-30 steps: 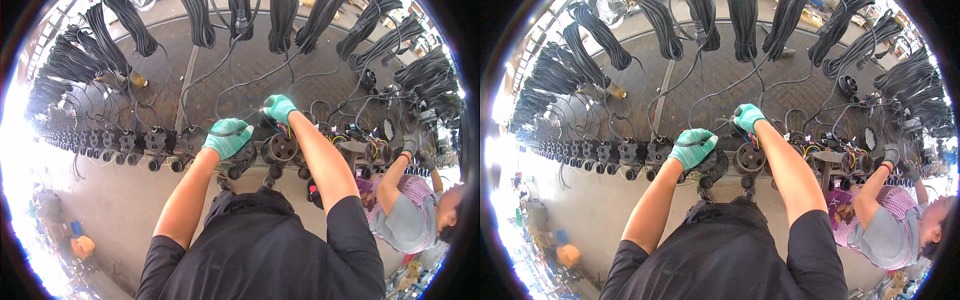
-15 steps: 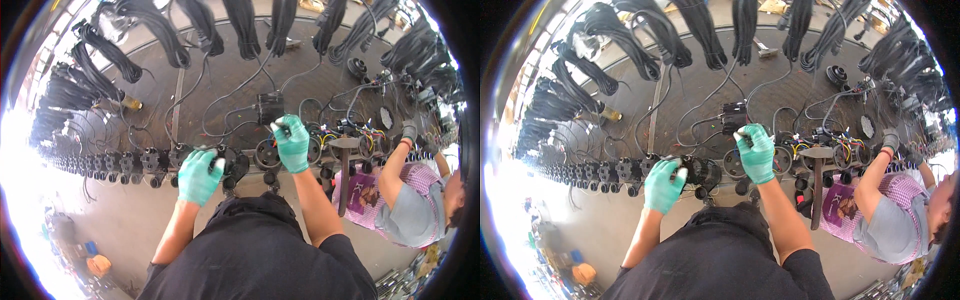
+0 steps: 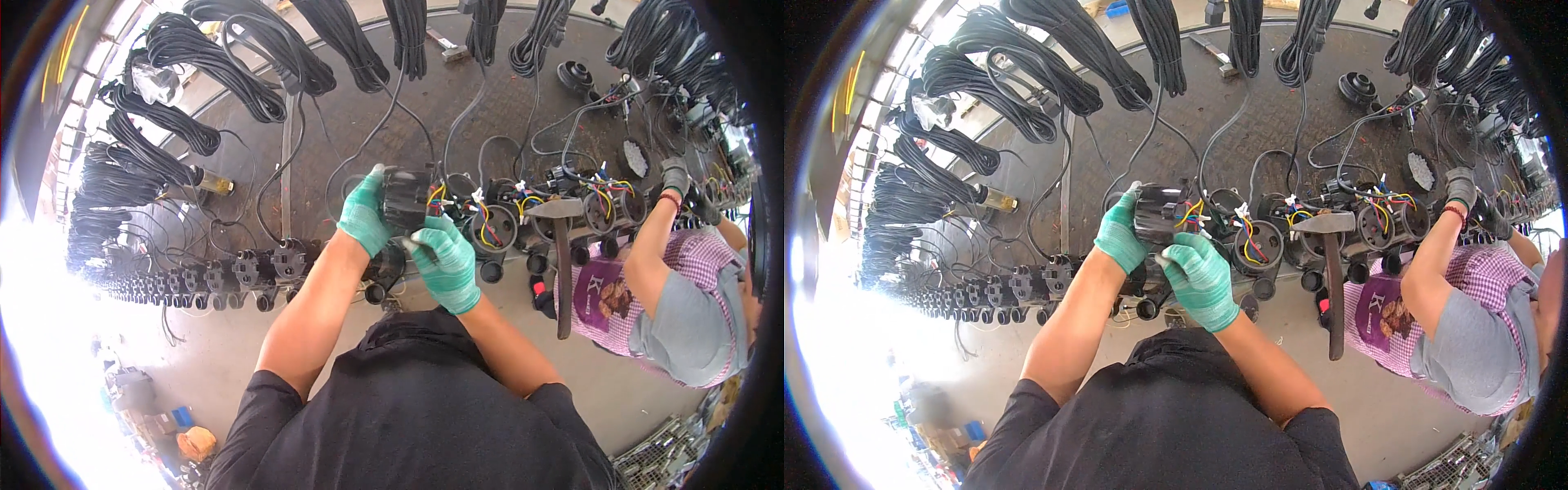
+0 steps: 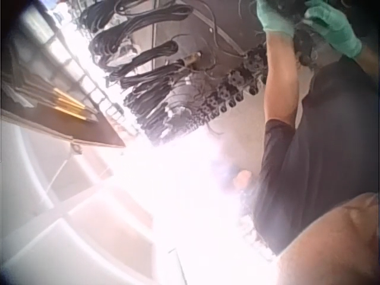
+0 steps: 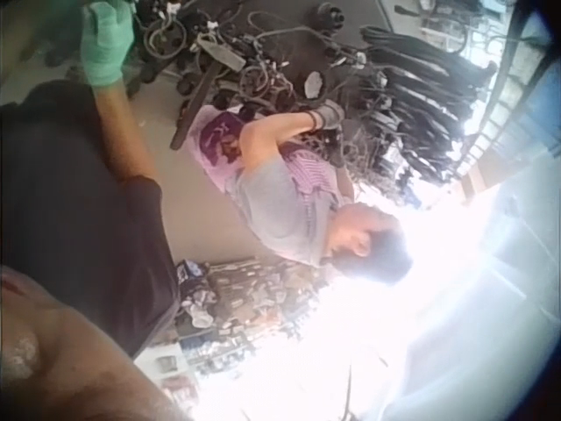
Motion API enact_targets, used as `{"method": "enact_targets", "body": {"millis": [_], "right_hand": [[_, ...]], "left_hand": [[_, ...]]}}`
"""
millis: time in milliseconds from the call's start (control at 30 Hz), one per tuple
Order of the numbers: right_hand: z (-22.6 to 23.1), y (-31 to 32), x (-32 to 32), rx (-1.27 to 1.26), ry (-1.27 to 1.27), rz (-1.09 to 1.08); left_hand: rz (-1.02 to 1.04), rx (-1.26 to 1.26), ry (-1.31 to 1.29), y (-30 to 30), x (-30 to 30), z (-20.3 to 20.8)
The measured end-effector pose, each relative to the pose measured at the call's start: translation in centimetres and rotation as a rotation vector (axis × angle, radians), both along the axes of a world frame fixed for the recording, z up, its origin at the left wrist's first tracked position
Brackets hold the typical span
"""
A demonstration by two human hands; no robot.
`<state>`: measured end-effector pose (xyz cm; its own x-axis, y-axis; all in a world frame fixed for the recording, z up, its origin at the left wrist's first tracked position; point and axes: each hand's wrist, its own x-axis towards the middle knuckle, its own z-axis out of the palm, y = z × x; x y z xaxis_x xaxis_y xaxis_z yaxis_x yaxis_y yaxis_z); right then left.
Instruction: The person assembles pump units by fitting wires and caps onto each unit by hand and securing the caps in place using a hammer.
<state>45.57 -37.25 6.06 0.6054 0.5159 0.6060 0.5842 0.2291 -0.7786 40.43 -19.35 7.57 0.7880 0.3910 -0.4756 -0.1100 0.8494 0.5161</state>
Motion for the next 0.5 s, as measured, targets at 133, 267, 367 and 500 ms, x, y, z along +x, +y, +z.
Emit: {"method": "enact_targets", "body": {"millis": [133,267,367,500], "right_hand": [[0.6,-1.2,1.4,-0.009,0.121,0.153],[2.5,-0.7,5.4,-0.041,-0.057,0.135],[3.6,0.5,6.9,-0.163,-0.173,0.182],[4.2,0.2,7.3,-0.463,-0.016,0.419]], "left_hand": [[0.103,0.07,0.194,1.4,-0.3,1.7],[0.072,0.075,0.286,1.9,-0.8,2.5],[0.039,0.157,0.347,1.5,-1.3,2.3],[0.0,0.275,0.35,1.9,-1.7,1.7]]}}
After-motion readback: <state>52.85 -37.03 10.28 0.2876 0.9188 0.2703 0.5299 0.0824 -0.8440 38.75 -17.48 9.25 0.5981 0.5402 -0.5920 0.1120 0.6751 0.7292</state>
